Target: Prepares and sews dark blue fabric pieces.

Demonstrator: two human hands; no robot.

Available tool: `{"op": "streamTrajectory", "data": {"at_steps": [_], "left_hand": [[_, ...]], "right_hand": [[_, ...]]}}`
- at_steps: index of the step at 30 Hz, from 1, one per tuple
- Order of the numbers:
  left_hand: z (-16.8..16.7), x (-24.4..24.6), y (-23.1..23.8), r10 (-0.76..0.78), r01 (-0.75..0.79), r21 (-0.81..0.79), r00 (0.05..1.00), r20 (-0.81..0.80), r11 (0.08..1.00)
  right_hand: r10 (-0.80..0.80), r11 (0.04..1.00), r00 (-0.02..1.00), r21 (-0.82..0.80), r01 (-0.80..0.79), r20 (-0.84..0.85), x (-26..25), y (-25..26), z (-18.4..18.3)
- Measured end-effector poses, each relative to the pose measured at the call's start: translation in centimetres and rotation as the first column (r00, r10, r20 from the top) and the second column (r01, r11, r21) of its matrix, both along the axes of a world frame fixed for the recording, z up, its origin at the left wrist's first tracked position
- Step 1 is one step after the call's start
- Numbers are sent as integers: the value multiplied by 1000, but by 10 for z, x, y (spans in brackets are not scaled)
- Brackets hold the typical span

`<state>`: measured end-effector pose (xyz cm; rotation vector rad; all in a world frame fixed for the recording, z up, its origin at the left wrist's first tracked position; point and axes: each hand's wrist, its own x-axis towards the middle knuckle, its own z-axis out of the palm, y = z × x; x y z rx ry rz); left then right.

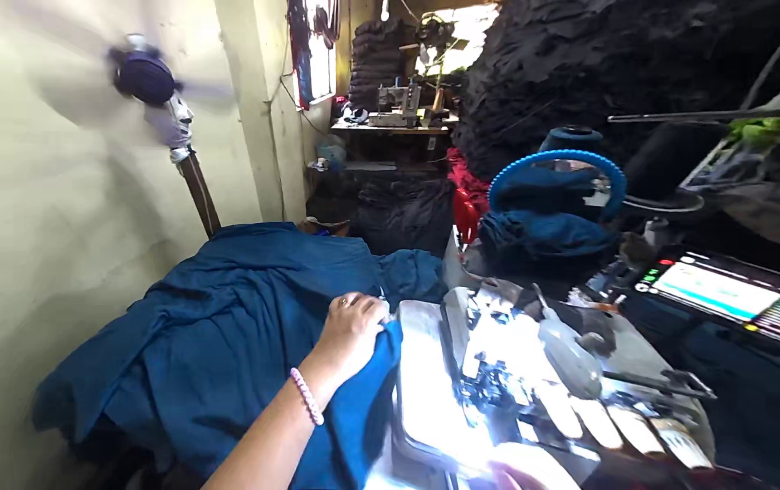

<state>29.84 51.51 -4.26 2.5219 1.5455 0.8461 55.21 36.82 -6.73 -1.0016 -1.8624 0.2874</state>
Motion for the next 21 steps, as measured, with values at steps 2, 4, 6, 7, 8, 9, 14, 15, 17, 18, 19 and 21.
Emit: {"op": "streamTrajectory", "data": {"at_steps": [2, 4, 6, 7, 8, 9, 14, 15, 17, 18, 19, 21], "left_hand": [[9, 9, 4, -60, 48, 176, 996, 62, 983], [15, 10, 2, -130, 121, 159, 990, 46, 980], [16, 5, 0, -125, 114, 133, 990, 72, 985], [15, 0, -1, -99, 88, 123, 991, 88, 989], [13, -6, -2, -76, 63, 131, 992, 97, 989], [10, -12, -3, -62, 47, 162, 994, 94, 986], [-12, -28, 2, -82, 70, 371, 996, 18, 926], [-14, -28, 4, -93, 82, 400, 996, 8, 913], [-19, -27, 8, -106, 96, 488, 994, -8, 868], [-21, -27, 10, -101, 97, 532, 995, -21, 841], [-22, -27, 11, -92, 95, 560, 995, -33, 823], [-26, -27, 13, -68, 87, 586, 996, -55, 806]], "right_hand": [[60, 997, 996, 43, -63, 59, -30, 34, 11], [23, 999, 1000, 46, -23, 6, -61, 77, 12], [35, 997, 997, -61, -40, -71, -81, 113, 12], [64, 984, 992, -157, -80, -107, -87, 125, 13], [98, 956, 983, -260, -136, -155, -91, 133, 15], [124, 913, 971, -359, -193, -204, -95, 139, 16], [30, 721, 983, -677, -148, -183, -106, 158, 28], [26, 682, 978, -711, -168, -206, -106, 162, 30], [33, 625, 967, -750, -218, -254, -104, 168, 31], [29, 615, 956, -749, -248, -292, -103, 169, 29], [26, 611, 939, -739, -286, -342, -103, 169, 27], [31, 619, 927, -721, -312, -374, -103, 168, 27]]}}
